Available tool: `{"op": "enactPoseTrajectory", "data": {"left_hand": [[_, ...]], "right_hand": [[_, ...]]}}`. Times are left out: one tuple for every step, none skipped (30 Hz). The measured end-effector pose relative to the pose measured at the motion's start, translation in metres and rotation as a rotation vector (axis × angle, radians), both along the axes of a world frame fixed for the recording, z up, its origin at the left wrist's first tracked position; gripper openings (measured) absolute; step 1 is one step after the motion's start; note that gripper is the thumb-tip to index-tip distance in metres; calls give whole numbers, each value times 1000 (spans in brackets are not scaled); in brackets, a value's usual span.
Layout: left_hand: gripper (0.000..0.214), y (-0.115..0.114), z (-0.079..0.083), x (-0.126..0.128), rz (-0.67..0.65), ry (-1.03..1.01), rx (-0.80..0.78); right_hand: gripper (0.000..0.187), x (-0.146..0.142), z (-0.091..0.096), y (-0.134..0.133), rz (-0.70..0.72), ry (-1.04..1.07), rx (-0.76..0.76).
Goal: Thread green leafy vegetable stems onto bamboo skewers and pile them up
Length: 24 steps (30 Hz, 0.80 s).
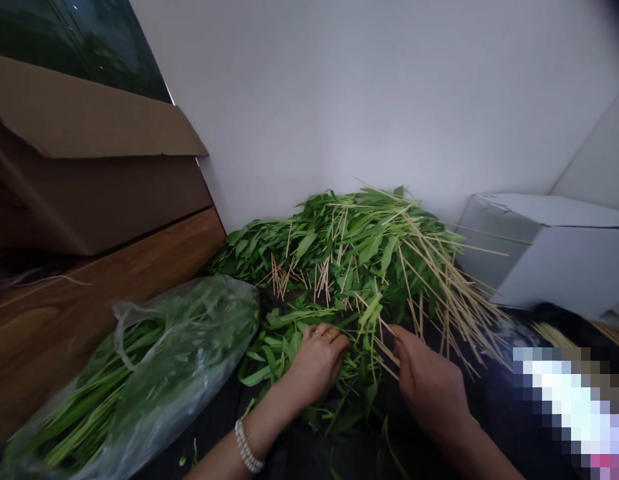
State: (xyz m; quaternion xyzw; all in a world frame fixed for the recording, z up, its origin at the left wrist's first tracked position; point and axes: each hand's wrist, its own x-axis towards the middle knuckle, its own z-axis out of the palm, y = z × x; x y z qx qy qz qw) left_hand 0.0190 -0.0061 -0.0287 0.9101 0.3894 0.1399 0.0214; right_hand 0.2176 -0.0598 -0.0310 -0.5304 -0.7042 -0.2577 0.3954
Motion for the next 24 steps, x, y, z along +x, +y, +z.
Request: {"op": "enactPoseTrajectory", "data": {"left_hand": [[20,0,-1,0,5,-7,5],[21,1,-1,-1,11,-13,7],[20,1,-1,-1,17,-16,6],[18,1,-1,-1,23,-20,3],[16,1,-1,-2,29,-28,-3],[15,2,0,-3,30,-43,-10],[14,2,2,-4,23,-70,-17],[14,2,4,-6,9,-109,-25],[13,2,6,-8,-10,-162,-34],[13,3,9,-11,-26,-230,-40],[13,3,13,-14,-30,-316,-39],[14,4,16,-17,-15,-420,-32],[14,4,20,-20,20,-539,-31],[14,5,24,-24,67,-674,-41],[14,6,27,-27,120,-823,-70],[14,7,30,-30,167,-979,-130],[15,8,32,-33,202,-1138,-227],[19,9,34,-35,222,-1289,-361],[23,11,34,-36,229,-1423,-522],[27,12,34,-37,228,-1534,-690],[31,13,33,-38,224,-1613,-851],[33,14,32,-38,219,-1663,-982],[34,15,31,-38,213,-1687,-1073],[34,15,30,-38,205,-1694,-1123]], "right_hand": [[25,0,0,0,-1,-1,0],[25,0,0,0,-4,-4,0],[25,0,0,0,-7,-8,1],[26,0,0,0,-9,-13,3],[26,0,0,0,-9,-16,6],[25,0,0,0,-7,-19,10],[25,-1,0,0,-2,-20,14],[25,-1,0,0,3,-21,19],[25,-1,0,-1,7,-21,22],[26,-1,0,-1,11,-21,23],[26,0,0,-1,13,-22,26],[26,0,0,-1,14,-23,27],[26,0,0,-1,15,-22,28],[27,-1,0,-1,18,-20,27],[27,-1,1,-1,24,-15,24],[27,-1,0,-1,30,-11,17],[27,-2,0,-1,39,-10,7],[27,-2,-1,-1,50,-12,-3],[27,-3,-2,-1,66,-19,-13],[28,-5,-4,-1,86,-29,-27],[28,-6,-5,-1,110,-40,-40],[29,-7,-7,-1,137,-52,-53],[30,-9,-9,-2,162,-64,-66],[31,-10,-10,-2,184,-73,-78]]}}
